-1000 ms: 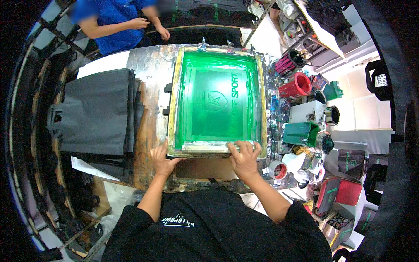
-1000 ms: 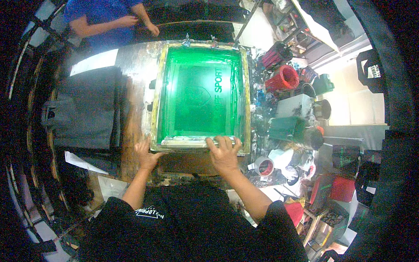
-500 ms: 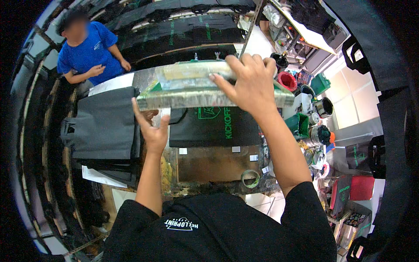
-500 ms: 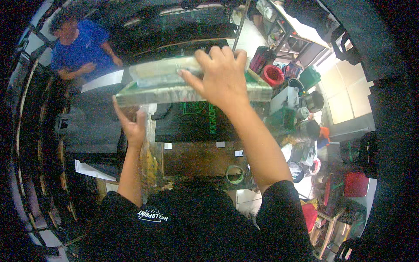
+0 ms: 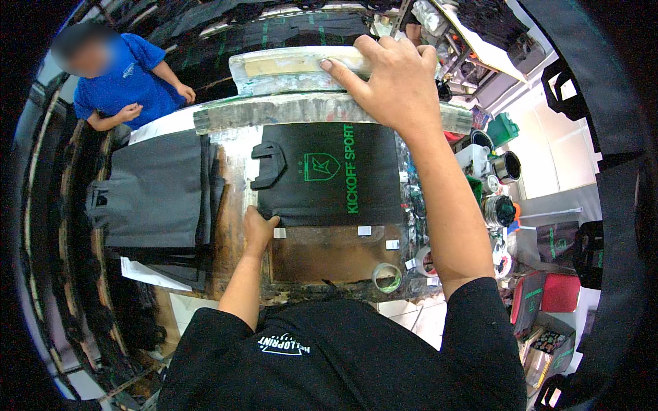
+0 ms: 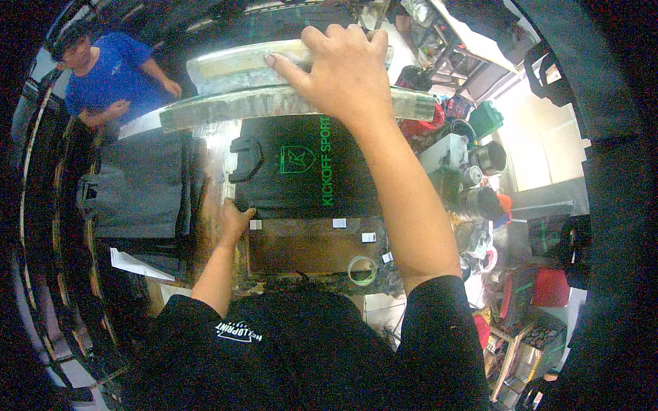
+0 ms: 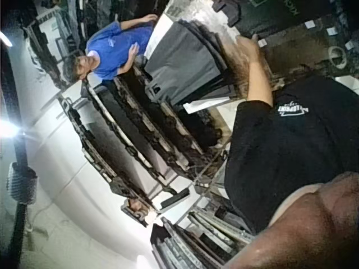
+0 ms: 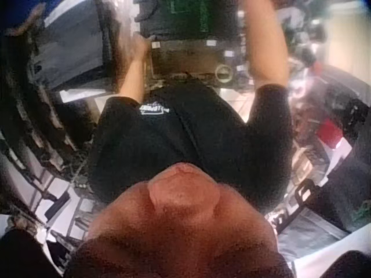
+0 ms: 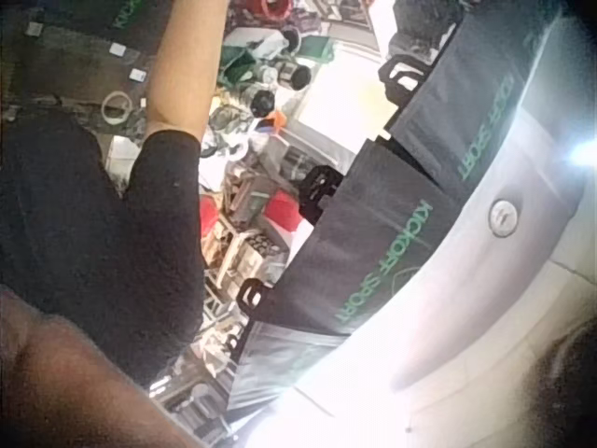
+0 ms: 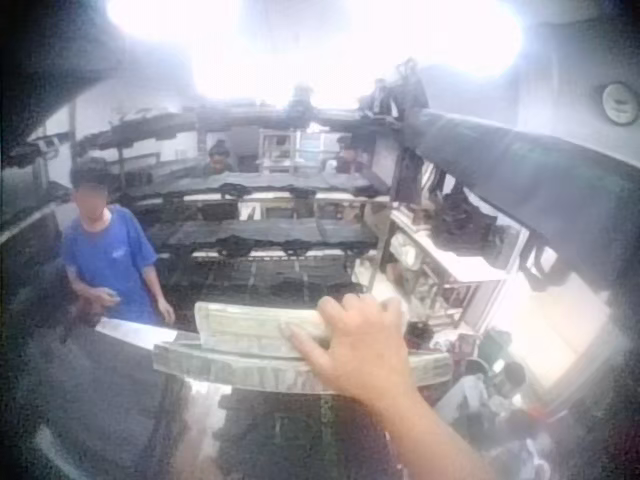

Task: The person performs screen printing on black tote bags using a green ink-filled screen and a squeegee. They repeatedly pull the squeegee across the screen to transfer the design onto the bags, then lift the screen to reveal the printed logo. Another person in the background assists by moving the printed bags to a drying rack.

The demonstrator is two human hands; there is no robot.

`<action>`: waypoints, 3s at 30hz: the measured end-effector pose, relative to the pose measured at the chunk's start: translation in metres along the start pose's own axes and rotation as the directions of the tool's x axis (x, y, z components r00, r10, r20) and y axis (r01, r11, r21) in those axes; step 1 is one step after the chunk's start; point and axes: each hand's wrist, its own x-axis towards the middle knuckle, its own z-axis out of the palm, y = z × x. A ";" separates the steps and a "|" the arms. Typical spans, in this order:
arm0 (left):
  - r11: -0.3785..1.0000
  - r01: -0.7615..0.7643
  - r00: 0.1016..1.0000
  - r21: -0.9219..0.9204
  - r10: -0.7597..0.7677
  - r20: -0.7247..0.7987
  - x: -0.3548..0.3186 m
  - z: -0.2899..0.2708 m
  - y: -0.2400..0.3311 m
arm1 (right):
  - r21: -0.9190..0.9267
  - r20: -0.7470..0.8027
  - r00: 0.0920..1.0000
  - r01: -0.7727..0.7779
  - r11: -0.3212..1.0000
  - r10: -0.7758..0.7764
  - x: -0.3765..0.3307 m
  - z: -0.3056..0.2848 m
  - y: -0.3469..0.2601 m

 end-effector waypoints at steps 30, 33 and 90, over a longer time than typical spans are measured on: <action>0.998 0.056 0.603 -0.002 -0.035 -0.797 0.068 -0.273 -0.182 | 0.001 0.068 0.997 -0.047 0.999 0.047 0.010 -0.013 -0.006; 0.949 -0.147 0.840 0.278 0.268 -0.472 0.001 -0.227 -0.164 | 0.016 0.048 0.998 -0.051 0.999 0.051 0.008 -0.017 -0.010; 0.479 -0.862 0.504 0.167 0.772 0.386 -0.053 0.060 0.097 | 0.023 0.009 1.000 -0.001 1.000 0.001 0.007 0.003 0.003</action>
